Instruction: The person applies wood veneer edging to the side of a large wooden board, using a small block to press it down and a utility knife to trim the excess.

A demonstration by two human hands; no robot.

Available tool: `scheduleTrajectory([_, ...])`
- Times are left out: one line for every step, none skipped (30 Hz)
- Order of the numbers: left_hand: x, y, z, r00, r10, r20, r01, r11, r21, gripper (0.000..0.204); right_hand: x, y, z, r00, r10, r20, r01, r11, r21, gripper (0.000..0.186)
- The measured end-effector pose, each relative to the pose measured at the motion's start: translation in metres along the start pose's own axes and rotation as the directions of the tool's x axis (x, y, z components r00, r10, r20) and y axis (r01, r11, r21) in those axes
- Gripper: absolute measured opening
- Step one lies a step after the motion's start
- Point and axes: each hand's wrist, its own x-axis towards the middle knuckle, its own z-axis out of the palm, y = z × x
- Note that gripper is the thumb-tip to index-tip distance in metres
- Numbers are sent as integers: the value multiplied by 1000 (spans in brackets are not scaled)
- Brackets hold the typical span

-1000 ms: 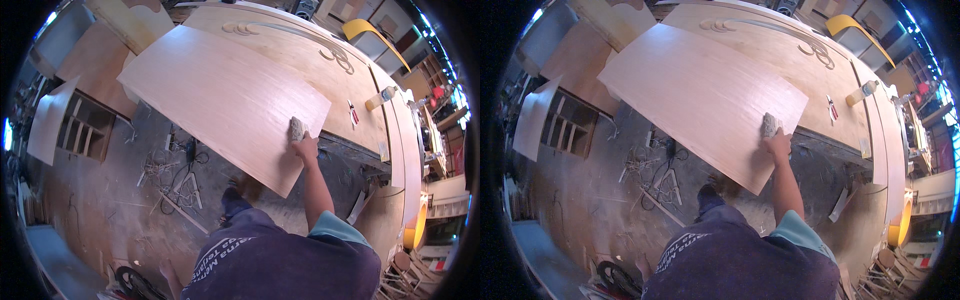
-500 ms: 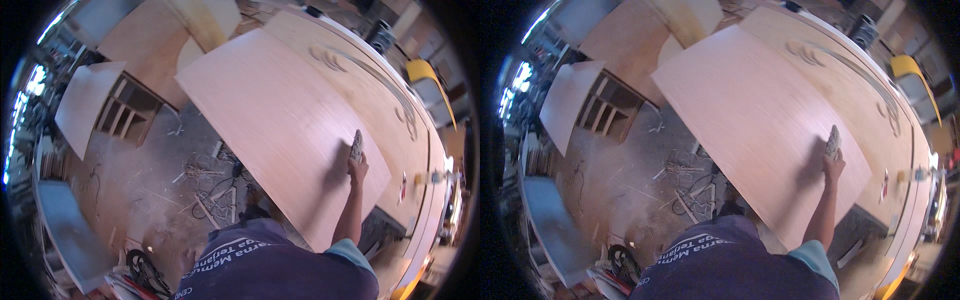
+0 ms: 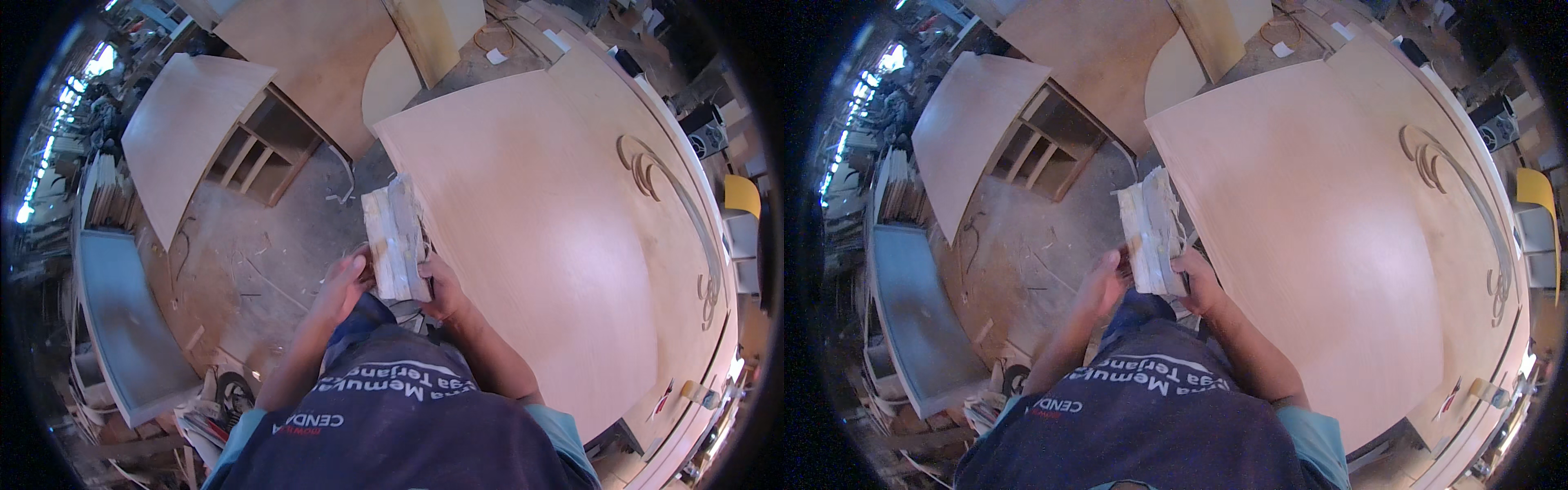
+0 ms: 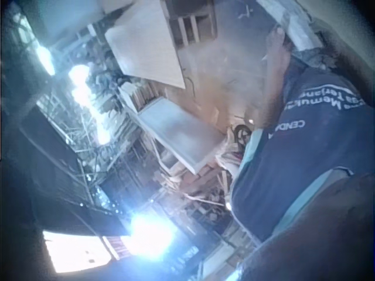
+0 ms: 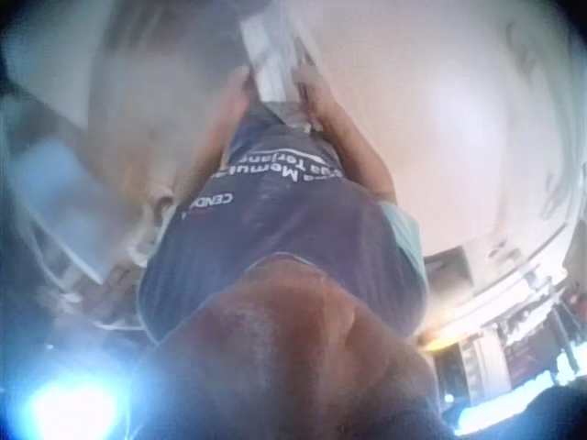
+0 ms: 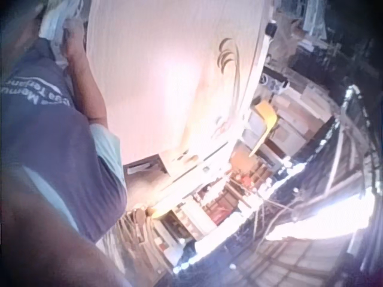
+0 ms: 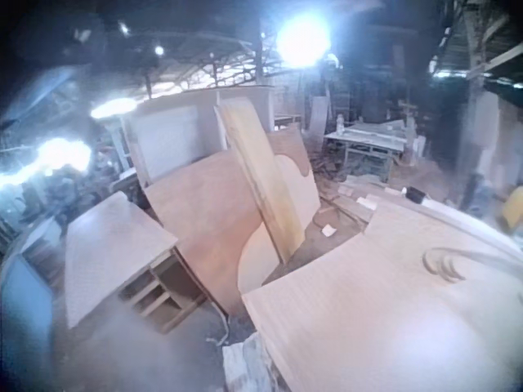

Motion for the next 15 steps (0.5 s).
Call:
scheduleTrajectory([23, 19, 3, 999, -11, 32, 10, 1000, 16, 65, 15, -6, 7, 993, -108, -53, 88, 953, -289, 71])
scheduleTrajectory([45, 39, -2, 997, -10, 74, 10, 1000, 3, 63, 37, -2, 12, 983, -146, -110, 89, 909, -406, 68])
scheduleTrajectory([67, 58, -3, 992, -39, 118, 38, 999, 16, 61, 58, -4, 14, 965, -203, -168, 94, 860, -502, 66])
scheduleTrajectory([97, 75, -10, 994, -85, 70, 77, 991, 111, 57, 82, -4, 14, 949, -196, -246, 77, 903, -424, 65])
scheduleTrajectory([127, 90, -19, 992, -125, 20, 119, 971, 205, 54, 106, -5, 11, 929, -184, -321, 69, 938, -339, 64])
scheduleTrajectory([143, 93, -27, 984, -174, -50, 181, 943, 279, 50, 119, -2, 4, 914, -212, -346, 38, 894, -447, 64])
scheduleTrajectory([160, 101, -30, 977, -208, -50, 214, 952, 219, 48, 134, -7, -5, 899, -260, -353, 21, 830, -558, 64])
scheduleTrajectory([173, 111, -34, 969, -243, -50, 248, 956, 159, 46, 144, -10, -13, 884, -304, -355, -6, 753, -658, 65])
scheduleTrajectory([194, 127, -38, 965, -258, -42, 261, 960, 102, 43, 157, -22, -16, 851, -320, -417, -48, 743, -667, 64])
scheduleTrajectory([211, 142, -39, 975, -217, -45, 221, 969, 113, 43, 161, -32, -19, 805, -335, -490, -97, 739, -666, 65])
scheduleTrajectory([226, 159, -41, 983, -174, -52, 179, 976, 121, 43, 162, -42, -24, 753, -347, -558, -147, 738, -658, 66])
scheduleTrajectory([233, 174, -43, 989, -134, -66, 142, 981, 134, 44, 153, -48, -45, 639, -514, -572, -194, 612, -766, 63])
scheduleTrajectory([242, 186, -44, 994, -97, -50, 102, 986, 130, 44, 138, -56, -72, 516, -666, -538, -269, 471, -840, 60])
scheduleTrajectory([260, 204, -44, 998, -43, -34, 47, 991, 129, 44, 129, -73, -87, 429, -756, -494, -459, 289, -840, 59])
scheduleTrajectory([275, 219, -42, 1000, 15, -21, -12, 992, 122, 44, 119, -89, -100, 361, -833, -420, -636, 109, -764, 57])
